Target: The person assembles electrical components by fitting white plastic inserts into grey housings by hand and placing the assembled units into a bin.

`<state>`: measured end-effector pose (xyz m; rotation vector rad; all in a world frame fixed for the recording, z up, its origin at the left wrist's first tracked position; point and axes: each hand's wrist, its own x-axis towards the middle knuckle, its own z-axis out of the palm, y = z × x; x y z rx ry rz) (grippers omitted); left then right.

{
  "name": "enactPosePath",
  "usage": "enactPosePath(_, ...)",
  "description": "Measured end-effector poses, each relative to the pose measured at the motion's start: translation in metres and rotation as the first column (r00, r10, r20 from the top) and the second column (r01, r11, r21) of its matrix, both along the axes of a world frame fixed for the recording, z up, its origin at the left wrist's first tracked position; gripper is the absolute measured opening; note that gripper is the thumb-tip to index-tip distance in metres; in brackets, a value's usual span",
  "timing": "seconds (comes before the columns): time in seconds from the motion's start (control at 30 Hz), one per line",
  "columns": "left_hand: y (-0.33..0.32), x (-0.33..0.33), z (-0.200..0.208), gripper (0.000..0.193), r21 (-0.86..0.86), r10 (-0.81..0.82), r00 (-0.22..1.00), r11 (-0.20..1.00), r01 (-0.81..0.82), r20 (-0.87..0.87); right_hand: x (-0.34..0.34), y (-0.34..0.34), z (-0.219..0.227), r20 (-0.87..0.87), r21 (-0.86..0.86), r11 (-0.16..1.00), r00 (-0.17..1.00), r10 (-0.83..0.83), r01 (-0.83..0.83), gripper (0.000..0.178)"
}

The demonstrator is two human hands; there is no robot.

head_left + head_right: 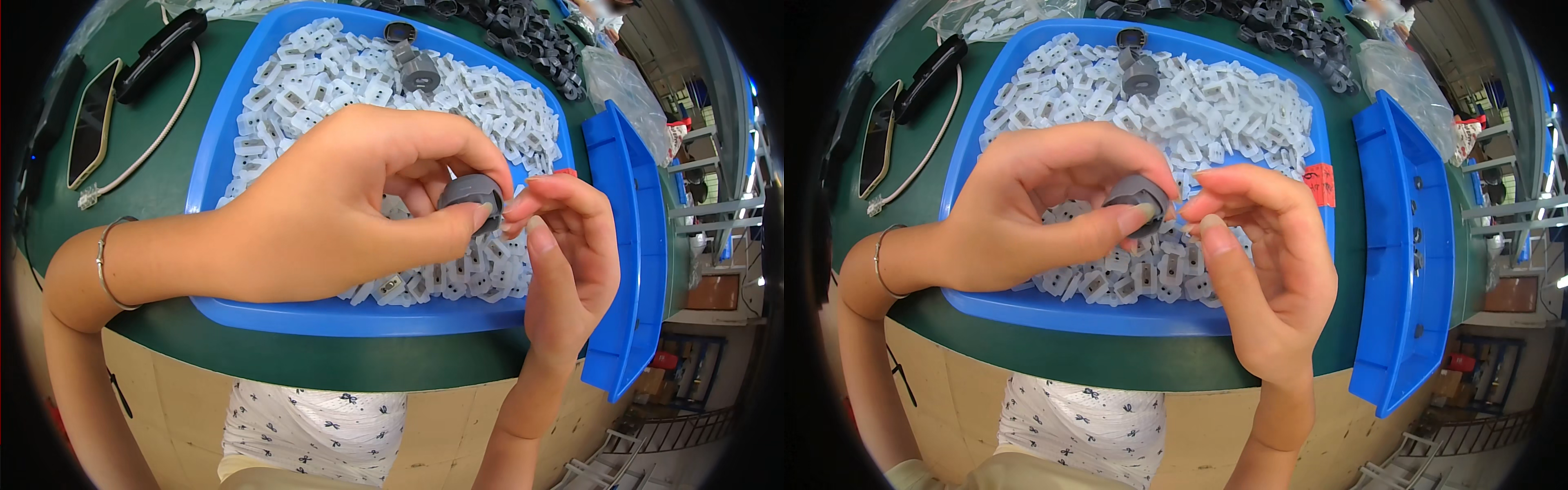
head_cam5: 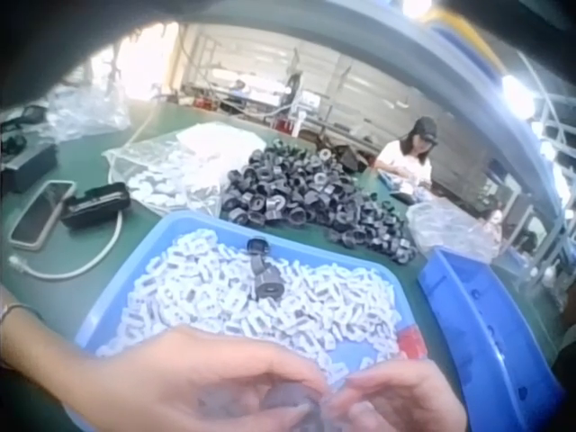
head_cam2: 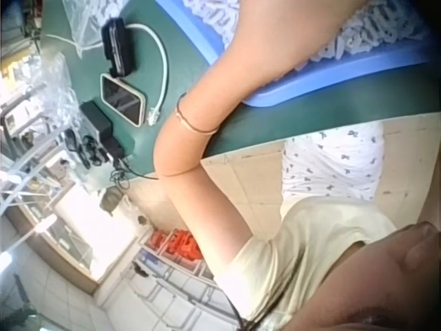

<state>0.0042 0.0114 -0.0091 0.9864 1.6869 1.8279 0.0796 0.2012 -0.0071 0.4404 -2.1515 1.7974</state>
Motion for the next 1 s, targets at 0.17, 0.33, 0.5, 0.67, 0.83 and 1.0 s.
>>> enactPosePath(0.17, -0.002, -0.004, -0.004, 0.024, 0.008, -0.030, 0.981, 0.999, 0.032, -0.194, 0.000, -0.001, -0.001, 0.004, 0.040, 0.999, 1.000, -0.017, 0.017, 0.026)
enactPosePath(0.33, 0.000, -0.004, -0.002, 0.028, -0.032, 0.002, 0.996, 0.999, -0.005, -0.094, -0.006, -0.003, -0.003, -0.202, 0.337, 0.939, 0.979, -0.004, 0.074, 0.040)
enactPosePath(0.5, 0.001, -0.002, -0.002, 0.046, -0.072, -0.075, 0.951, 0.992, 0.100, 0.299, -0.011, -0.008, -0.002, -0.248, 0.594, 0.795, 0.968, 0.039, 0.121, 0.045)
enactPosePath(0.67, -0.001, -0.008, 0.000, 0.043, -0.093, 0.040, 0.991, 0.995, -0.028, 0.131, -0.010, 0.009, 0.005, -0.417, 0.600, 0.621, 0.860, -0.295, 0.504, 0.035)
enactPosePath(0.83, -0.004, -0.034, -0.006, 0.026, -0.106, 0.158, 0.481, 0.873, -0.476, -0.862, -0.012, 0.053, 0.010, -0.588, 0.486, 0.185, 0.476, -0.654, 0.854, 0.029)
enactPosePath(1.0, -0.004, -0.060, -0.026, 0.029, -0.068, 0.091, 0.254, 0.828, -0.556, -0.963, -0.002, 0.109, 0.006, -0.496, 0.482, -0.199, 0.078, -0.865, 0.853, 0.038)
